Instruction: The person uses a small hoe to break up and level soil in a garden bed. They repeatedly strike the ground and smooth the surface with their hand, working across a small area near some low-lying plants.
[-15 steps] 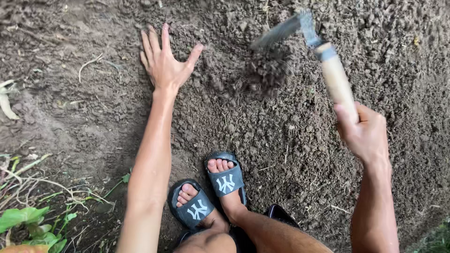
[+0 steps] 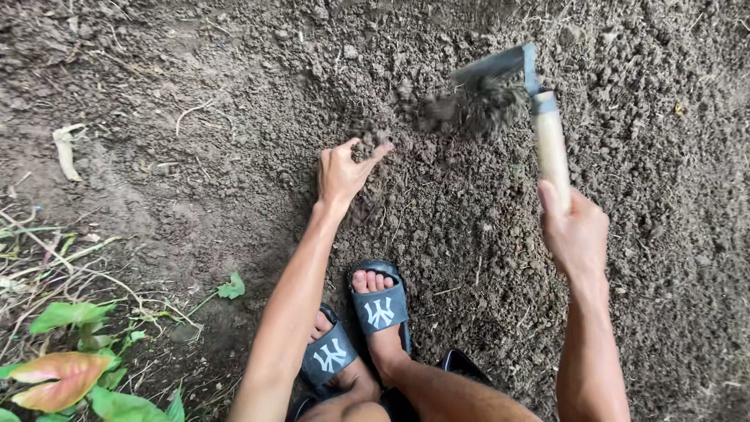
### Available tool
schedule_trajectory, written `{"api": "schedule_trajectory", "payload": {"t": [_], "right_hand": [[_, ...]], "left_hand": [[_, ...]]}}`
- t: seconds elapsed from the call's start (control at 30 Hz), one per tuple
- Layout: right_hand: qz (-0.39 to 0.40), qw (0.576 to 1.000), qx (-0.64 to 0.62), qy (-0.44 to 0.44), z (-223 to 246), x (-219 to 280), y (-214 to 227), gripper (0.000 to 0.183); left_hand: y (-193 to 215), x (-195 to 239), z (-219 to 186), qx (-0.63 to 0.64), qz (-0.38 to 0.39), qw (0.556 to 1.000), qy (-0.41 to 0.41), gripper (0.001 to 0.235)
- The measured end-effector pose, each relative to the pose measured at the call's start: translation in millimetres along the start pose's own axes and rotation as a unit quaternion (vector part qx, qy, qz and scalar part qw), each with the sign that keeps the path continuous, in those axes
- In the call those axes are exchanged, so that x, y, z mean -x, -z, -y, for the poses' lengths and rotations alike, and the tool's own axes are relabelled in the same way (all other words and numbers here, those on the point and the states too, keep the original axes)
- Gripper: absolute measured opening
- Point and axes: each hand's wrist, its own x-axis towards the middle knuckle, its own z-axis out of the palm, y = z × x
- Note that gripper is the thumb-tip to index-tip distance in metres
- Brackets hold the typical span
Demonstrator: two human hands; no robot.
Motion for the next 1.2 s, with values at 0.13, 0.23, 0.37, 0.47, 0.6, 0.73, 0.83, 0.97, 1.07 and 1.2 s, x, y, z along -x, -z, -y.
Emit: {"api": "schedule_trajectory", "payload": {"t": [0.13, 0.23, 0.37, 0.47, 0.6, 0.73, 0.83, 0.97, 1.07, 1.2], "right_hand": [[-0.027, 0.925, -0.337, 0.173, 18.2, -23.4, -7.3, 0.037], [0.02, 0.927, -0.337, 0.165, 54.8, -58.1, -46.5, 0.035], [0.131, 0.985, -0.063, 0.089, 75.8, -32.9, -71.6, 0.043], [0.117, 0.988, 0.043, 0.094, 78.7, -8.9, -59.3, 0.043], [0.022, 0.969, 0.045, 0.242, 91.1, -4.1, -17.6, 0.037], [-0.03, 0.89, -0.103, 0.443, 136.3, -18.3, -6.8, 0.029], [0.079, 0.86, -0.231, 0.449, 180.6, -43.4, -17.4, 0.032], [0.062, 0.812, -0.243, 0.527, 222.3, -85.2, -16.1, 0.062], [0.09, 0.737, -0.408, 0.532, 252.2, -111.7, -34.5, 0.069], [0.105, 0.691, -0.44, 0.564, 304.1, -102.9, -119.7, 0.067]], "left_hand": [[-9.8, -8.6, 3.5, 0.064, -0.046, 0.996, -0.047, 0.037], [-23.3, -13.7, 1.5, 0.142, -0.096, 0.971, -0.166, 0.03], [-6.2, -6.6, 0.0, 0.056, -0.118, 0.969, -0.209, 0.029], [23.0, 15.4, 22.8, -0.056, -0.152, 0.963, -0.216, 0.045], [53.1, 50.4, 69.8, -0.162, -0.207, 0.956, -0.132, 0.079], [35.0, 59.6, 98.6, -0.269, -0.192, 0.934, -0.136, 0.102], [21.8, 53.4, 107.4, -0.296, -0.169, 0.936, -0.093, 0.101], [22.6, 43.9, 112.6, -0.308, -0.167, 0.931, -0.101, 0.102], [15.6, 45.1, 116.5, -0.312, -0.152, 0.933, -0.096, 0.103], [18.3, 45.0, 116.2, -0.33, -0.148, 0.928, -0.09, 0.102]]}}
